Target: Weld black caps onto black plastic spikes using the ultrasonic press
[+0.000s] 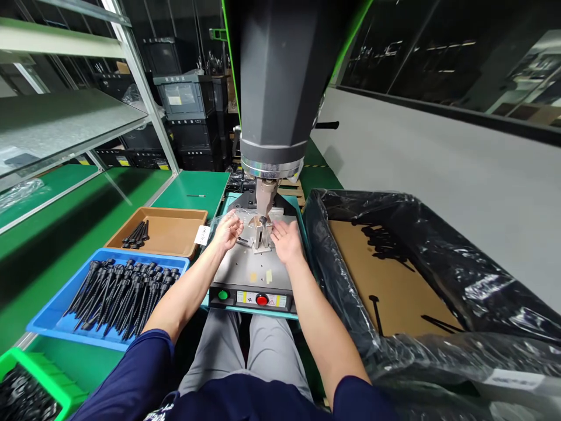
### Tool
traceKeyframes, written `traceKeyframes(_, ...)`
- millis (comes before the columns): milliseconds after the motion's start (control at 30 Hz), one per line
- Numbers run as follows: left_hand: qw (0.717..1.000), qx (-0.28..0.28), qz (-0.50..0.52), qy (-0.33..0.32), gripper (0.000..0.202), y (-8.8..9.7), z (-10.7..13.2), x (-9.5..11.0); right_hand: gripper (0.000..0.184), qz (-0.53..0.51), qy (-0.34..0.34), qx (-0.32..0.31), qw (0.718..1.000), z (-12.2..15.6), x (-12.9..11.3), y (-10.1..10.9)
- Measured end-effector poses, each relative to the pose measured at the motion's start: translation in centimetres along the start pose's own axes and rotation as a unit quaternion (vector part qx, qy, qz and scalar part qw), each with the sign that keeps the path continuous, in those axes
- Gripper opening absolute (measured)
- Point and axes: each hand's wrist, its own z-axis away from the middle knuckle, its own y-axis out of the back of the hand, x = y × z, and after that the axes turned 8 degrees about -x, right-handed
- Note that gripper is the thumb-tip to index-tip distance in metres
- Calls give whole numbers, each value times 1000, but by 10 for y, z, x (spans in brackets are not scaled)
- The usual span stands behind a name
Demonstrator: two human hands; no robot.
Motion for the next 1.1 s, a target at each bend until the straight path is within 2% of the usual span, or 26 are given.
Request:
traceKeyframes(67, 1000, 2, -26, 8, 54, 2, -3, 1, 40, -37, -42, 56, 997, -13, -9, 6)
traceKeyframes(133, 998, 15, -52, 15, 64, 2, -9, 4, 28, -40, -61, 93, 993, -29, -18, 8)
traceKeyframes(233, 994, 27, -107, 10, 82, -4, -22, 17, 12, -40, -44, 99, 993, -45, -31, 4)
traceKeyframes(333, 987, -28, -153, -50, 97, -14, -35, 37, 8, -55, 20, 81, 995, -43, -37, -3)
traceKeyframes(433, 976, -88, -160, -121, 105, -14, -41, 49, 16, -62, 65, 67, 994, -28, -32, -7)
traceKeyframes(500, 978, -81, -153, -116, 105, -6, -41, 46, 22, -52, 54, 69, 995, -16, -25, -8)
traceKeyframes(633, 992, -16, -119, -49, 100, 19, -35, 27, 31, -37, 45, 63, 996, 2, -11, -7)
traceKeyframes(700, 995, 9, -94, -29, 95, 26, -34, 20, 33, -34, 46, 64, 996, 6, -8, -8)
traceKeyframes(833, 997, 36, -65, -20, 84, 25, -32, 14, 36, -41, 46, 72, 995, 10, -7, -9)
traceKeyframes(1100, 998, 40, 0, -41, 72, 23, -28, 9, 39, -59, 65, 62, 994, 16, -2, -8)
